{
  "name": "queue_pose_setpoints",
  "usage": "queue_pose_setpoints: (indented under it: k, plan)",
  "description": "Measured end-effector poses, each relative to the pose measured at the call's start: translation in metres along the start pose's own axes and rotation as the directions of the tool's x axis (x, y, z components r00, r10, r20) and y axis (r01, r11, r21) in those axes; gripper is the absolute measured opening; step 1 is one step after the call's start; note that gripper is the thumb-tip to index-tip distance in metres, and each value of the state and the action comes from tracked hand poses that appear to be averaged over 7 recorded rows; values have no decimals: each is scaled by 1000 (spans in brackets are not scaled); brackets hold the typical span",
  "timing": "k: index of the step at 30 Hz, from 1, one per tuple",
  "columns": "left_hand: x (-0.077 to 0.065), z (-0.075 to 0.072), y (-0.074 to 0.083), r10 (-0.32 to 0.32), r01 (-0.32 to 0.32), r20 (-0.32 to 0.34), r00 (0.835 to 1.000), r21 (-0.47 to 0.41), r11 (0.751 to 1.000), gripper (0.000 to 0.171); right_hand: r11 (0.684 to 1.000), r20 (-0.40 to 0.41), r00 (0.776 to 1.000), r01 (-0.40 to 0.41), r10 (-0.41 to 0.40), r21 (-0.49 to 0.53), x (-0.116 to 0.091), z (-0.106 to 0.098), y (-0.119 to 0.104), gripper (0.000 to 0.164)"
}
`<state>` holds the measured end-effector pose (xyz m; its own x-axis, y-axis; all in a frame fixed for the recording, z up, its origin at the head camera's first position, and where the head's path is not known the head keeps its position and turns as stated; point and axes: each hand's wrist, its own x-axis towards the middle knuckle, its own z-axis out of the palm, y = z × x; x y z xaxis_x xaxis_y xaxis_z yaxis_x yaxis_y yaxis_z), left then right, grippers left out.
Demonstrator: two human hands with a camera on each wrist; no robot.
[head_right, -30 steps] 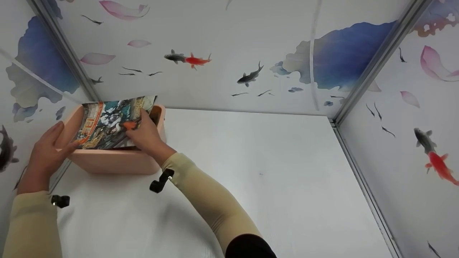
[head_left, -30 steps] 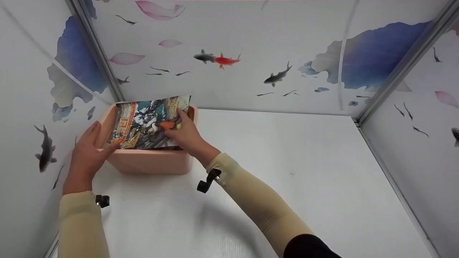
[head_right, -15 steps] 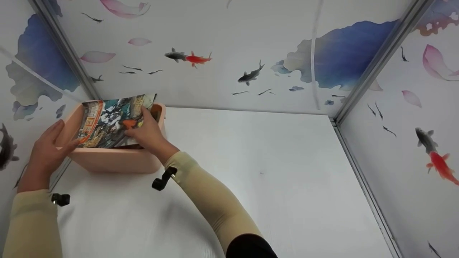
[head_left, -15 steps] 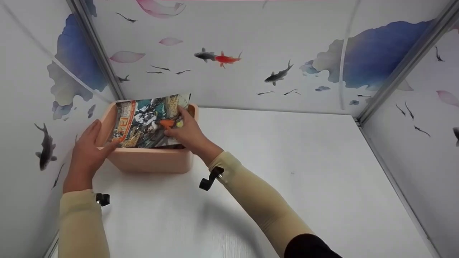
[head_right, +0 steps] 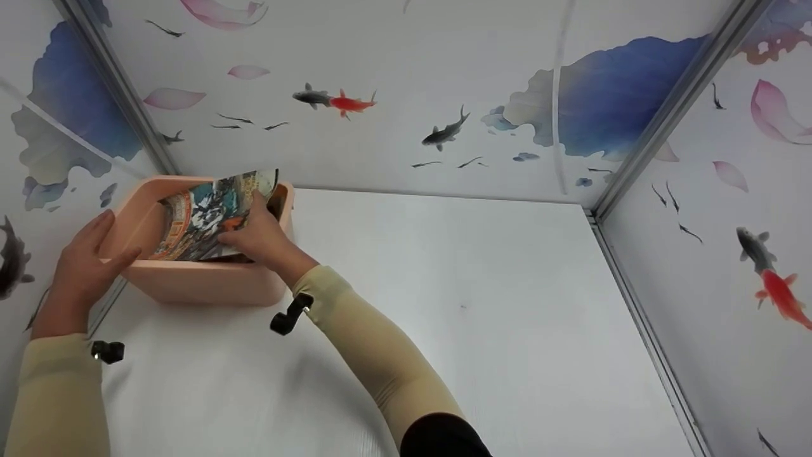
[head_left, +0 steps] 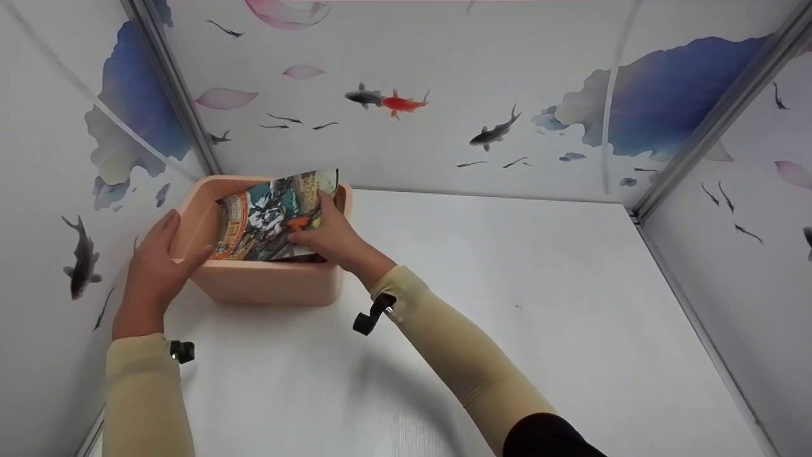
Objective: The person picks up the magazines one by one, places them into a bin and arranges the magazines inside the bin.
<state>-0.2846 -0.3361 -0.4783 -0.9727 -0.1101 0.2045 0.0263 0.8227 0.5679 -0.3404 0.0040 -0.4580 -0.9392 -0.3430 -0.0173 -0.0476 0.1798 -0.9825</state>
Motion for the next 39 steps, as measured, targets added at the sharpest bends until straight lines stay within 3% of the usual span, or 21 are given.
queue_pose_setpoints:
  k: [7,15,25,29,34,39]
  plan:
    - [1,0,-1,-7,7,3,1000,-2,1000,107,999,24,1000,-18,19,-30,0,1,-1,115]
    - [0,0,4,-19,19,-6,1000,-1,1000,107,1000,37,999,21,-21,-5,0,0,1,112]
    - [-2,1,3,-28,28,-10,1000,-10,1000,107,996,-54,995,90,-89,20,-6,1,5,100]
    - [-2,1,3,-17,17,-15,1000,1,1000,107,986,-130,978,166,-162,17,-10,-2,6,88]
    - [-2,0,2,-5,5,-22,1000,3,1000,106,961,-223,935,276,-275,-26,-10,-8,4,60]
    - [-1,1,0,-1,1,-22,1000,-1,1000,105,953,-219,928,303,-301,-21,-10,-13,3,48]
